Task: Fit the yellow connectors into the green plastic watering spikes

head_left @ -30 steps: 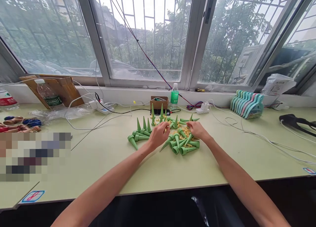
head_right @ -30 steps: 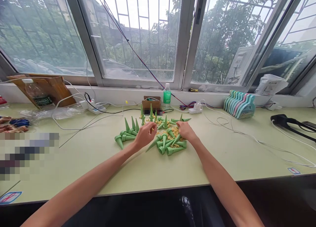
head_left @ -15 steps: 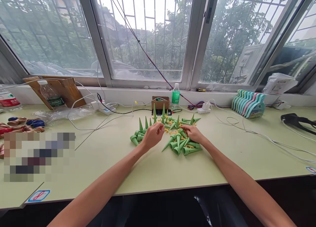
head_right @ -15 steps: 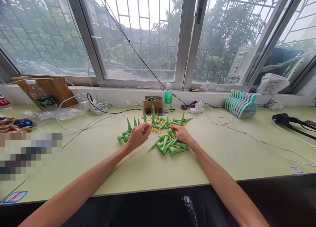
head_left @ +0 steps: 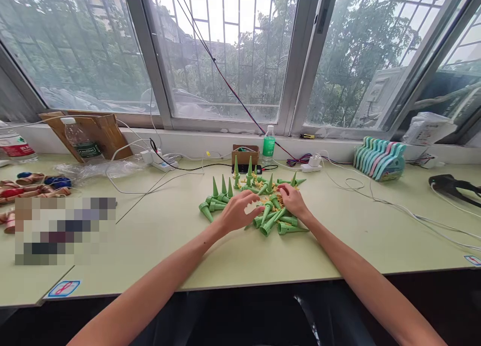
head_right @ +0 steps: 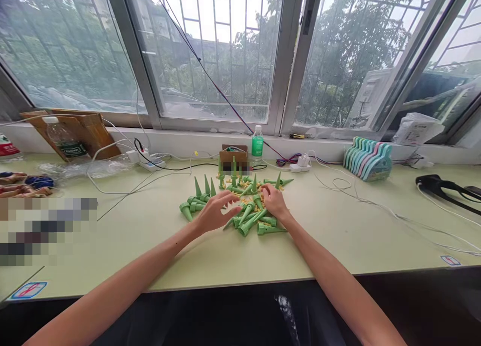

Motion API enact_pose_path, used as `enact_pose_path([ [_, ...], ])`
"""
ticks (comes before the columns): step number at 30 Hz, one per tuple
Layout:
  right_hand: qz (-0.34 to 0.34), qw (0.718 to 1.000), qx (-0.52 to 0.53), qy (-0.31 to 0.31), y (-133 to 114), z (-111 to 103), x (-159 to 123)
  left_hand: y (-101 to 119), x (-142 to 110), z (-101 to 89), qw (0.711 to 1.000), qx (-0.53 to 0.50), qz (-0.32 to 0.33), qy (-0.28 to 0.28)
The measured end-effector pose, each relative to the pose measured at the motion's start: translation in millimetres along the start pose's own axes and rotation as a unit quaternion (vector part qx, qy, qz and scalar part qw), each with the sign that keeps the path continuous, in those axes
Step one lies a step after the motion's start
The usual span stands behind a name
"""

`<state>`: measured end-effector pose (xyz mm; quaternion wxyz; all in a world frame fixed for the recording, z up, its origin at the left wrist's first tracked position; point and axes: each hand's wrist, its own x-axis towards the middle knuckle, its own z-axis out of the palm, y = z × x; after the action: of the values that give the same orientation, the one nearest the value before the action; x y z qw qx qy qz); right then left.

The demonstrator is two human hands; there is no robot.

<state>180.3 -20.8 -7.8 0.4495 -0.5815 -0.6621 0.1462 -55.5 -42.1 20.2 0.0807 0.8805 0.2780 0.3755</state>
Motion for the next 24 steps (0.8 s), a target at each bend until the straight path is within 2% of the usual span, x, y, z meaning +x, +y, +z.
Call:
enact_pose_path([
  [3, -0.010, 1.000, 0.009, 0.027, -2, -2, 0, 16, -3, 1.6, 0.998, -0.007, 0.053, -0.040],
  [8, -0.023, 0.998, 0.018, 0.054, -3, -12, 0, 34, -9, 8.7, 0.994, 0.009, 0.051, -0.093],
  [12, -0.025, 0.997, -0.011, 0.071, -4, -24, -2, 30, -11, 14.2, 0.995, 0.023, 0.028, -0.094],
  [17, -0.057, 0.997, -0.036, 0.031, -19, -35, -12, 19, -9, 16.3, 0.995, 0.033, 0.016, -0.088],
  [19, -0.071, 0.997, -0.017, -0.022, -26, -42, -16, 18, -9, 16.0, 0.996, 0.035, 0.008, -0.079],
  [21, -0.036, 0.990, 0.041, -0.132, -32, -52, -19, 19, -8, 15.5, 0.997, 0.033, 0.001, -0.073],
  [22, -0.009, 0.974, 0.074, -0.216, -34, -58, -20, 20, -8, 15.2, 0.997, 0.032, 0.000, -0.073],
  [24, 0.023, 0.915, 0.114, -0.387, -36, -71, -22, 20, -7, 14.6, 0.997, 0.031, -0.004, -0.073],
])
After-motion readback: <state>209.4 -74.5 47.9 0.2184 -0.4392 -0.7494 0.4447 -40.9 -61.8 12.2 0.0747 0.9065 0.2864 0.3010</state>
